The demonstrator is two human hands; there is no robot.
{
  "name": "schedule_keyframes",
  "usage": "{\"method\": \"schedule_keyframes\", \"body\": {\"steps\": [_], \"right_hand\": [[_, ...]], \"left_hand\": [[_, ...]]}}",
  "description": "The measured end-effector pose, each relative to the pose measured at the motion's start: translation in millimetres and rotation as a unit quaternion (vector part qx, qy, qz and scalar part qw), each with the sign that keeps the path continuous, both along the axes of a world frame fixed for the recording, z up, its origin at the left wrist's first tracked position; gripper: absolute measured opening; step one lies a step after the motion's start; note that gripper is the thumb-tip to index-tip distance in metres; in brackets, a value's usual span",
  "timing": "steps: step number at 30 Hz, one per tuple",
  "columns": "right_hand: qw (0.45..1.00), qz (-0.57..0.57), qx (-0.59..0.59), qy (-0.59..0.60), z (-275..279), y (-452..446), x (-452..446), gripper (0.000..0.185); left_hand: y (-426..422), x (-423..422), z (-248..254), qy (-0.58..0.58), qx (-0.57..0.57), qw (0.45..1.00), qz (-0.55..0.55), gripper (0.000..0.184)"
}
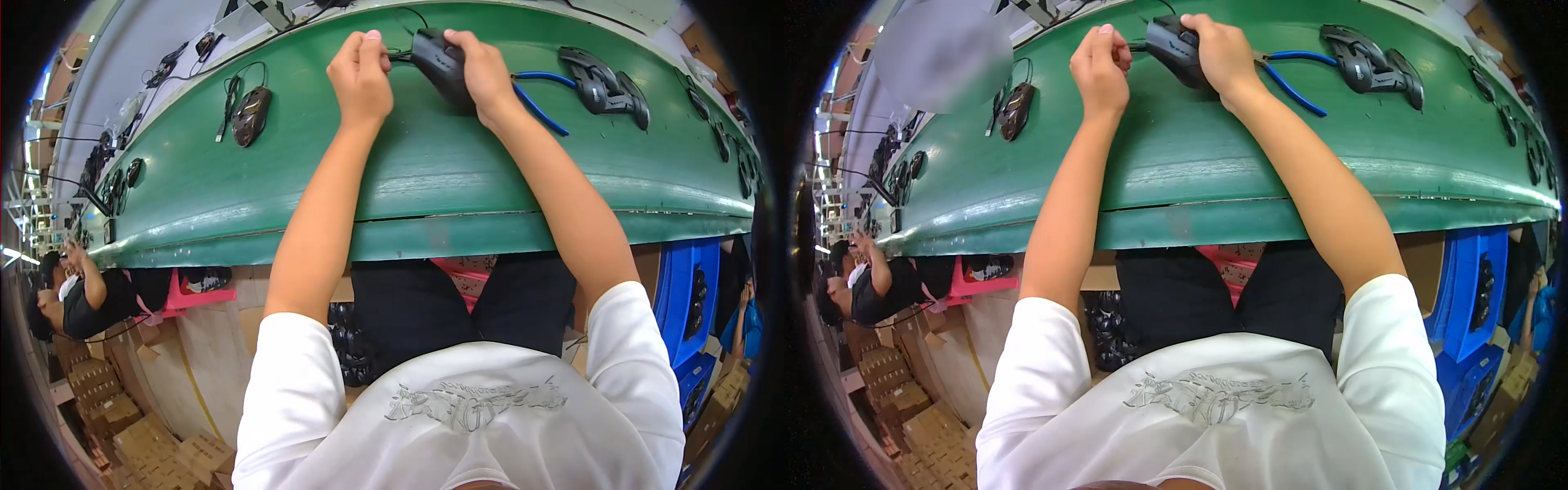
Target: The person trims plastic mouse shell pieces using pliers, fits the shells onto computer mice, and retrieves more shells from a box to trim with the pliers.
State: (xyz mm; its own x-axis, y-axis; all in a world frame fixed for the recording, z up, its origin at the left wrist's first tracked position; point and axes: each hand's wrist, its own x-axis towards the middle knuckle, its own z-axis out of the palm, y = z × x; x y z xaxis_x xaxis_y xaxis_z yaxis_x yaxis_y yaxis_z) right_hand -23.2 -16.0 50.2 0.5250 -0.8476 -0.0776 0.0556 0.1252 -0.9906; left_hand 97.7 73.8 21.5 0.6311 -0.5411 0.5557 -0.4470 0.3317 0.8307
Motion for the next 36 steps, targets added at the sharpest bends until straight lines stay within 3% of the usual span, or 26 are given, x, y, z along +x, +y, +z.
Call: {"method": "schedule_keyframes", "body": {"steps": [3, 6, 8, 10, 13, 16, 18, 19, 21, 22, 24, 25, 26, 27, 29, 33, 36], "right_hand": [[0.998, -0.007, -0.064, 0.001, -18.3, -10.9, -6.5, 0.046], [0.992, -0.011, -0.118, 0.039, -21.8, -14.2, -4.9, 0.049], [0.989, -0.015, -0.139, 0.052, -26.5, -16.3, -2.8, 0.051], [0.985, -0.023, -0.163, 0.06, -32.0, -18.2, 0.7, 0.052], [0.982, 0.065, -0.151, 0.096, -39.1, -21.9, 6.8, 0.056], [0.967, 0.03, -0.209, 0.146, -11.9, -14.8, -7.0, 0.066], [0.915, -0.007, -0.335, 0.225, 5.2, -25.4, -21.1, 0.071], [0.909, -0.063, -0.344, 0.227, 22.4, -33.8, -40.7, 0.06], [0.882, -0.208, -0.384, 0.176, 31.7, -68.6, -85.5, 0.037], [0.882, -0.219, -0.36, 0.209, 41.8, -84.2, -114.5, 0.031], [0.78, -0.306, -0.49, 0.24, 20.1, -145.4, -171.4, 0.031], [0.731, -0.301, -0.52, 0.324, 11.1, -166.6, -201.2, 0.037], [0.715, -0.266, -0.52, 0.385, 6.3, -178.5, -221.2, 0.039], [0.688, -0.216, -0.536, 0.439, -6.6, -199.5, -237.9, 0.044], [0.71, -0.161, -0.494, 0.476, -35.5, -231.9, -265.6, 0.058], [0.762, -0.123, -0.375, 0.513, -40.6, -246.8, -274.4, 0.057], [0.783, -0.119, -0.332, 0.512, -36.5, -258.9, -271.3, 0.058]], "left_hand": [[-7.1, 5.7, -6.1, 0.107, 0.046, 0.992, -0.044, 0.041], [-5.0, 3.1, -10.9, 0.089, 0.075, 0.991, -0.073, 0.038], [-4.8, 0.1, -9.8, -0.008, 0.159, 0.984, -0.08, 0.037], [-5.5, -6.9, -7.7, 0.064, 0.171, 0.98, -0.08, 0.037], [-6.8, -6.5, -1.1, 0.196, 0.173, 0.956, -0.134, 0.036], [-9.0, -0.9, 8.9, 0.253, 0.152, 0.942, -0.157, 0.035], [-6.5, 5.7, 5.6, 0.331, 0.149, 0.918, -0.159, 0.035], [-5.9, 7.2, 5.2, 0.336, 0.144, 0.917, -0.16, 0.035], [-2.4, 13.6, 6.0, 0.222, 0.243, 0.937, -0.116, 0.037], [-0.9, 19.5, 8.4, 0.163, 0.291, 0.938, -0.089, 0.038], [-1.7, 30.1, 9.1, -0.008, 0.341, 0.94, -0.017, 0.043], [-3.5, 31.3, 1.2, -0.116, 0.347, 0.93, 0.033, 0.047], [-4.2, 33.7, -7.9, -0.169, 0.315, 0.929, 0.094, 0.052], [4.6, 28.3, 7.5, -0.146, 0.338, 0.922, 0.122, 0.048], [31.6, 44.4, 22.5, -0.128, 0.373, 0.901, 0.181, 0.044], [33.5, 87.1, 13.6, -0.172, 0.411, 0.789, 0.423, 0.046], [32.6, 103.1, 6.8, -0.135, 0.464, 0.761, 0.434, 0.05]]}}
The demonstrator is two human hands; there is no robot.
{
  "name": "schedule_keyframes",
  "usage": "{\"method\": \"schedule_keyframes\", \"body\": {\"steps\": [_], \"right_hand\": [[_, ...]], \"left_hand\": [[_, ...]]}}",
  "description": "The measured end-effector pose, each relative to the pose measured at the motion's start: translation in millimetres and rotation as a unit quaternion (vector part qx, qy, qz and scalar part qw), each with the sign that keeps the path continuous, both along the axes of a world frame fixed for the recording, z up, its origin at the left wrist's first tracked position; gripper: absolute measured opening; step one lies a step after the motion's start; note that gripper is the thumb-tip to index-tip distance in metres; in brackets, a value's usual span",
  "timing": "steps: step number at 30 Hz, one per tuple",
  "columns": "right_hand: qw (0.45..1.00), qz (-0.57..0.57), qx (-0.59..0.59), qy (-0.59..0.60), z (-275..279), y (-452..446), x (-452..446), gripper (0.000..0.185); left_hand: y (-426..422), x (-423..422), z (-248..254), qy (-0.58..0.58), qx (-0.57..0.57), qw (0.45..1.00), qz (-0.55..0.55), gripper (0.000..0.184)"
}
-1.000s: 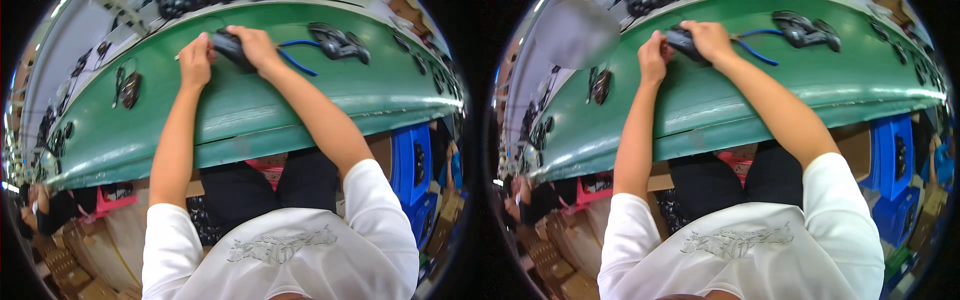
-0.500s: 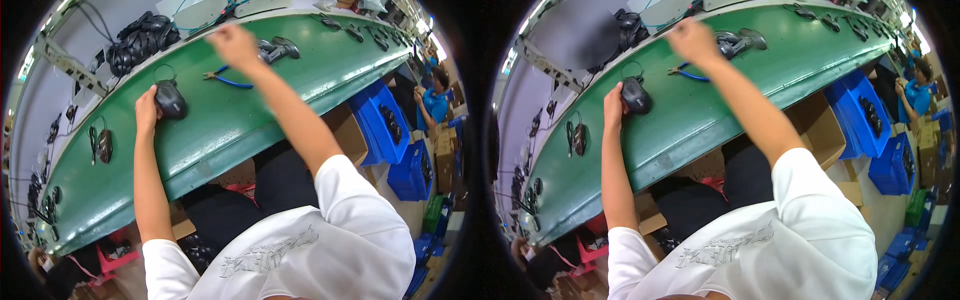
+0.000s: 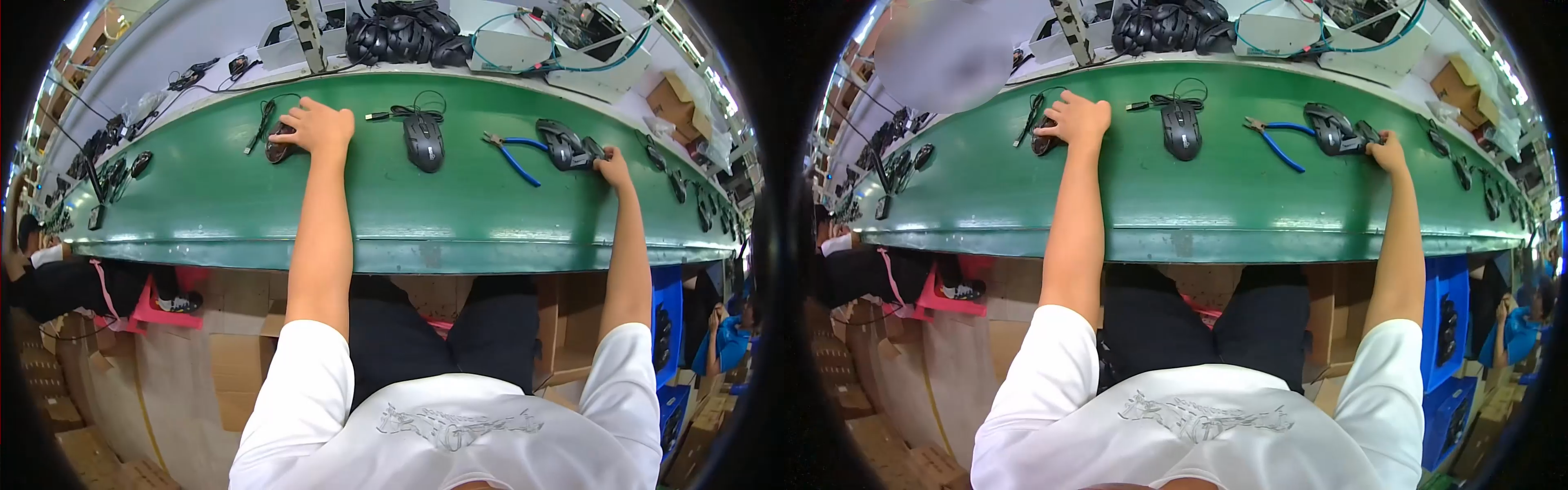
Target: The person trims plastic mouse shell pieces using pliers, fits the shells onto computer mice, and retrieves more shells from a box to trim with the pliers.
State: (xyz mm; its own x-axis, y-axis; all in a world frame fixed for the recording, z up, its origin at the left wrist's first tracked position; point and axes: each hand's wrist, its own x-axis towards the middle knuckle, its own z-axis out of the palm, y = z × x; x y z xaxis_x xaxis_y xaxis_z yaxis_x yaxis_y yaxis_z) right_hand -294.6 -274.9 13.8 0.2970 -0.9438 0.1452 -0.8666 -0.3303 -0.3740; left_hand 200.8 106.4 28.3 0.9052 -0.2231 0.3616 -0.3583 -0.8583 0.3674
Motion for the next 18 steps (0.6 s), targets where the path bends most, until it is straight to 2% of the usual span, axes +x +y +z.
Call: {"method": "schedule_keyframes", "body": {"steps": [3, 8, 12, 13, 14, 15, 16, 17, 18], "right_hand": [[1.0, -0.012, 0.007, 0.011, 3.3, -2.2, 3.9, 0.058], [0.998, -0.038, 0.019, 0.056, 17.9, 5.3, 14.0, 0.057], [0.978, -0.1, -0.115, -0.142, 46.7, 47.3, 42.5, 0.06], [0.959, -0.031, -0.082, -0.27, 58.9, 70.7, 64.7, 0.058], [0.917, 0.035, -0.047, -0.393, 70.2, 98.8, 91.2, 0.055], [0.845, 0.132, 0.084, -0.511, 77.0, 117.2, 112.4, 0.054], [0.798, 0.201, 0.144, -0.549, 83.7, 146.3, 138.1, 0.056], [0.74, 0.269, 0.202, -0.583, 85.9, 177.1, 167.0, 0.057], [0.725, 0.306, 0.239, -0.569, 81.1, 203.2, 192.9, 0.058]], "left_hand": [[8.6, 15.5, -11.5, 0.038, 0.049, 0.998, 0.028, 0.055], [19.2, 30.4, -14.2, 0.014, 0.064, 0.995, 0.072, 0.047], [26.7, 25.4, 3.6, 0.088, 0.066, 0.993, 0.029, 0.05], [25.3, 21.2, 9.7, 0.107, 0.027, 0.994, -0.016, 0.05], [21.6, 15.8, 13.5, 0.125, -0.012, 0.99, -0.063, 0.05], [15.2, 10.2, 11.7, 0.127, -0.006, 0.99, -0.065, 0.05], [7.6, 2.8, 11.0, 0.23, -0.268, 0.923, -0.15, 0.047], [3.0, -1.2, 10.2, 0.311, -0.507, 0.774, -0.22, 0.043], [2.0, -1.5, 10.6, 0.362, -0.543, 0.71, -0.264, 0.038]]}}
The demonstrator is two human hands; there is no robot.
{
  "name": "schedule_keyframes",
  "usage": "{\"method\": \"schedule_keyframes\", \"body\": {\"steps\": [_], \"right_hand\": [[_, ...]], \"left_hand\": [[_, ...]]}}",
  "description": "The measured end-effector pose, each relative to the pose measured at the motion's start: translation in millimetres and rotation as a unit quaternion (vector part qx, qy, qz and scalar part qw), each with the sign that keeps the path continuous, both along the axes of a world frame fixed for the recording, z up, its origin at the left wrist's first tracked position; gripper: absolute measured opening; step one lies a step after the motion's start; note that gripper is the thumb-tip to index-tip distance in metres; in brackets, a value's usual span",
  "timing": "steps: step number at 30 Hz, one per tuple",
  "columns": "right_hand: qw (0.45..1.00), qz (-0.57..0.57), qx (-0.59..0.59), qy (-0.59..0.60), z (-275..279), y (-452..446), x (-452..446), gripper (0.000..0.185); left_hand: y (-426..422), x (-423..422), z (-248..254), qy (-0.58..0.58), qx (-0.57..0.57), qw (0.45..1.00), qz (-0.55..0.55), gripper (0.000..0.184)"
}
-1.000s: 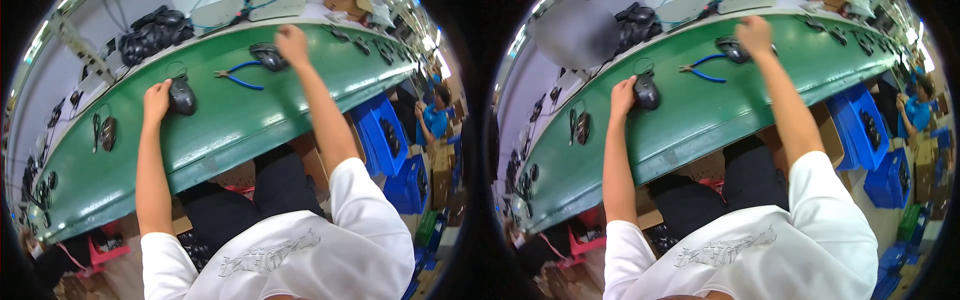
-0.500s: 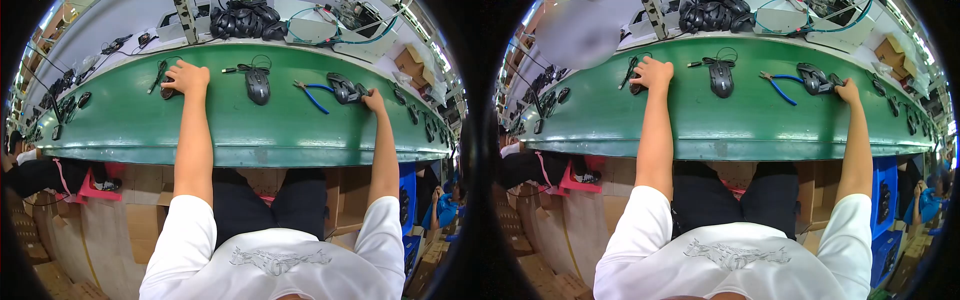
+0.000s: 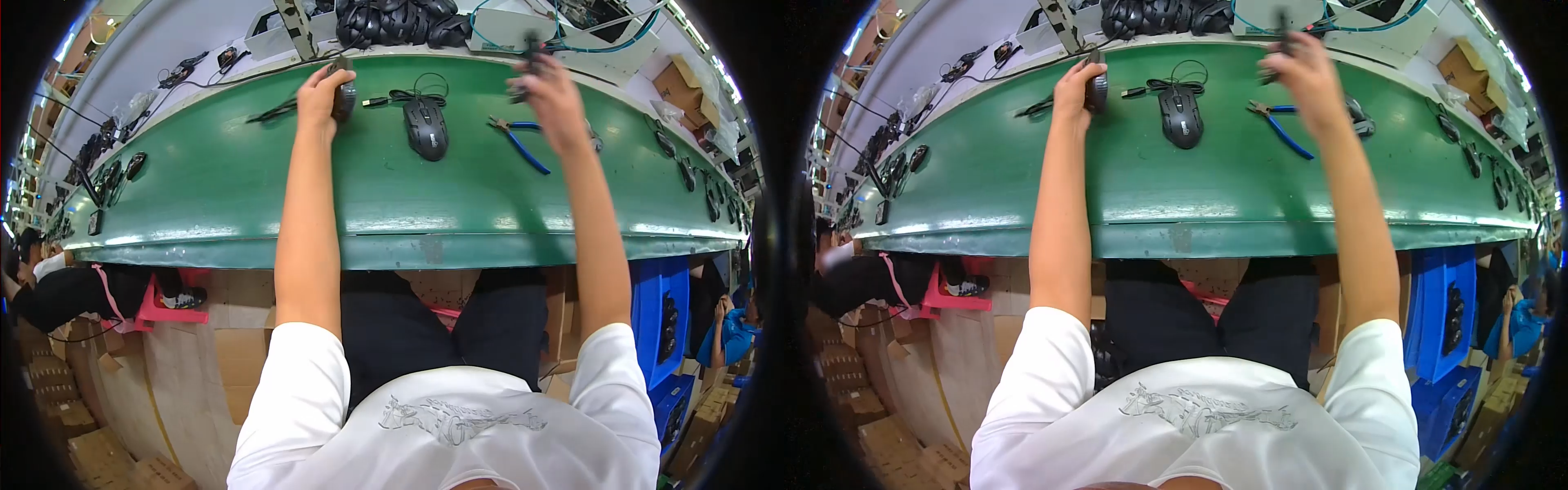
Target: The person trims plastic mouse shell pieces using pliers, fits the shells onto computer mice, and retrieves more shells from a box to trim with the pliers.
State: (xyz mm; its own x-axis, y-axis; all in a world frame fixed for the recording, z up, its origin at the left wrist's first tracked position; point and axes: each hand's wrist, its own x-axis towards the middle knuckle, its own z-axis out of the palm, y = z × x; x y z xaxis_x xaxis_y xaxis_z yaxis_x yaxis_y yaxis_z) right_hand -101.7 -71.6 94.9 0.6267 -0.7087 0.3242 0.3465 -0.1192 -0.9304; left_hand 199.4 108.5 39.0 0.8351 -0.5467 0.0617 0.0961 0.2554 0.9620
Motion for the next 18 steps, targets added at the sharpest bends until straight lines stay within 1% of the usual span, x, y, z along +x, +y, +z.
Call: {"method": "schedule_keyframes", "body": {"steps": [1, 2, 4, 5, 7, 9, 10, 14, 18], "right_hand": [[0.998, 0.056, 0.005, 0.003, -7.5, 23.2, 24.8, 0.059], [0.993, 0.109, 0.042, -0.003, -20.3, 40.3, 47.3, 0.06], [0.969, 0.199, 0.139, -0.046, -38.3, 65.4, 83.8, 0.058], [0.968, 0.203, 0.143, -0.046, -41.7, 69.0, 87.9, 0.058], [0.935, 0.28, 0.184, -0.118, -48.5, 76.8, 93.7, 0.056], [0.888, 0.355, 0.221, -0.191, -52.7, 82.1, 103.2, 0.054], [0.887, 0.357, 0.224, -0.19, -53.8, 82.5, 104.6, 0.054], [0.906, 0.275, 0.248, -0.205, -45.9, 73.5, 84.2, 0.053], [0.927, 0.251, 0.209, -0.183, -45.3, 67.6, 84.9, 0.053]], "left_hand": [[-0.2, 1.6, 0.3, 0.045, -0.062, 0.995, -0.063, 0.033], [-0.9, -0.9, 0.5, 0.041, -0.058, 0.996, -0.061, 0.033], [-5.5, -12.1, -2.9, 0.171, -0.159, 0.965, -0.12, 0.018], [-9.8, -16.1, -3.9, 0.186, -0.168, 0.961, -0.119, 0.018], [-17.2, -23.8, -10.1, 0.203, -0.172, 0.958, -0.11, 0.018], [-21.4, -22.9, -17.3, 0.252, -0.208, 0.923, -0.203, 0.025], [-20.5, -22.5, -18.0, 0.253, -0.207, 0.924, -0.199, 0.025], [-19.0, -49.5, 0.1, 0.144, -0.093, 0.972, -0.163, 0.025], [-24.7, -47.1, -10.9, 0.113, -0.129, 0.973, -0.157, 0.026]]}}
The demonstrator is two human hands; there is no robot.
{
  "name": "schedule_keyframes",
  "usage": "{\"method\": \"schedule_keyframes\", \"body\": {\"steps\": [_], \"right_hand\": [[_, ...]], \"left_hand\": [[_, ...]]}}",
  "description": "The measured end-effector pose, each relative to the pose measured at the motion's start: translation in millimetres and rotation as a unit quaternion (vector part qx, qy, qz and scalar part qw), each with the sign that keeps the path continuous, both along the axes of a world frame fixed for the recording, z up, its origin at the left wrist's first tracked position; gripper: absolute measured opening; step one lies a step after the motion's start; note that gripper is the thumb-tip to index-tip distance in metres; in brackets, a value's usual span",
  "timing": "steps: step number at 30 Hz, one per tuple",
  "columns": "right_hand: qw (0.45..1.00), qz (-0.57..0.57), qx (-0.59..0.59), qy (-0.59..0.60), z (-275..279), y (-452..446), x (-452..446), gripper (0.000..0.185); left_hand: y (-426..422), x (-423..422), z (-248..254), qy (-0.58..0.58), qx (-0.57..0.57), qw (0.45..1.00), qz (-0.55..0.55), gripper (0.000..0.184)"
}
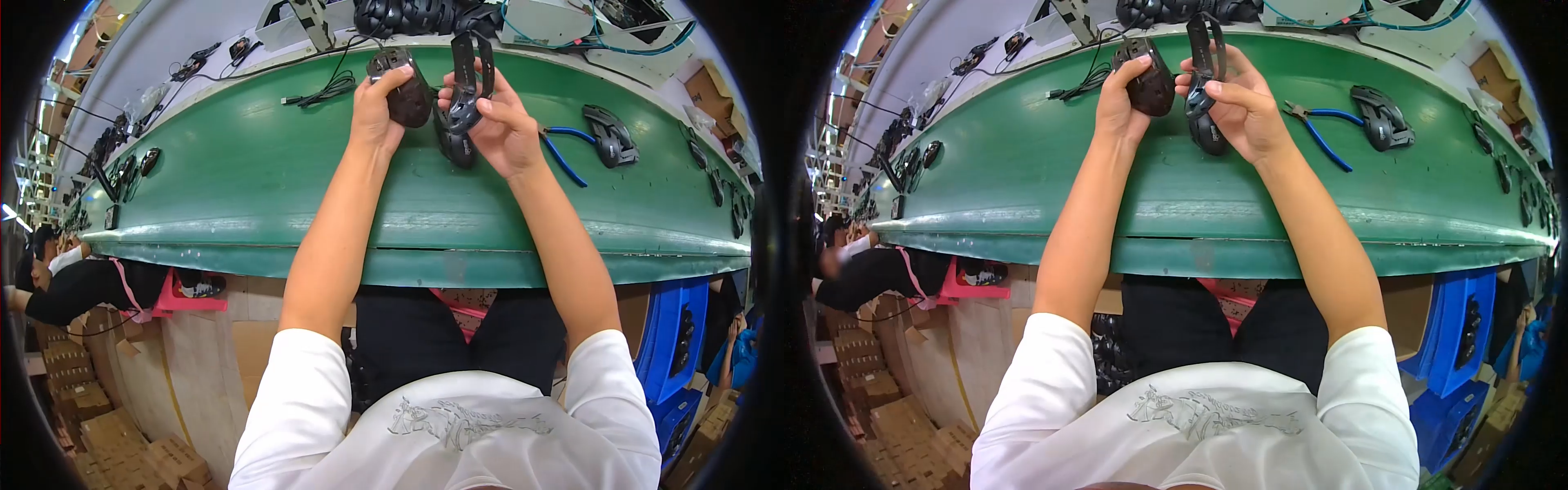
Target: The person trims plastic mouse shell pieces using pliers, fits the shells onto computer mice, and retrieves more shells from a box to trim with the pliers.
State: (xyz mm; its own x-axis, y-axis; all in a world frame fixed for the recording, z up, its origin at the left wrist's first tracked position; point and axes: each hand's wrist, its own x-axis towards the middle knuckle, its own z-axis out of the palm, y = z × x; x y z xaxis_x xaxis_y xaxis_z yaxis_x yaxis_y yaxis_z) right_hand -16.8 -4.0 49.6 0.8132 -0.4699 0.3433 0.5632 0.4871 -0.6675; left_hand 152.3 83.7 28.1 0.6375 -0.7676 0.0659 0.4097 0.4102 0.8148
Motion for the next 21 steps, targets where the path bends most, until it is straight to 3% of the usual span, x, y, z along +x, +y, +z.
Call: {"method": "schedule_keyframes", "body": {"steps": [2, 6, 7, 9, 11, 16, 21], "right_hand": [[1.0, -0.007, -0.004, 0.005, -3.3, 5.2, 2.7, 0.053], [0.966, -0.136, -0.205, 0.084, -3.4, 17.2, 6.3, 0.057], [0.966, -0.139, -0.203, 0.084, -3.5, 18.5, 6.0, 0.057], [0.888, -0.256, -0.368, 0.103, -3.5, 22.4, 6.2, 0.06], [0.767, -0.362, -0.515, 0.119, -5.0, 25.6, 6.4, 0.064], [0.699, -0.424, -0.564, 0.113, -10.2, 30.5, 12.4, 0.061], [0.683, -0.433, -0.576, 0.12, -11.1, 29.0, 11.9, 0.062]], "left_hand": [[6.1, -3.8, 2.5, -0.01, -0.004, 1.0, 0.008, 0.027], [1.4, -30.5, 16.1, -0.092, -0.005, 0.995, 0.025, 0.032], [-0.4, -29.7, 13.5, -0.092, -0.004, 0.995, 0.022, 0.032], [-1.6, -21.2, 7.3, -0.102, -0.053, 0.993, -0.001, 0.037], [-2.9, -17.9, 4.3, -0.112, -0.1, 0.988, -0.027, 0.042], [2.1, -33.4, 9.5, -0.159, -0.069, 0.985, -0.001, 0.052], [-1.8, -40.0, 6.8, -0.176, -0.053, 0.983, 0.01, 0.05]]}}
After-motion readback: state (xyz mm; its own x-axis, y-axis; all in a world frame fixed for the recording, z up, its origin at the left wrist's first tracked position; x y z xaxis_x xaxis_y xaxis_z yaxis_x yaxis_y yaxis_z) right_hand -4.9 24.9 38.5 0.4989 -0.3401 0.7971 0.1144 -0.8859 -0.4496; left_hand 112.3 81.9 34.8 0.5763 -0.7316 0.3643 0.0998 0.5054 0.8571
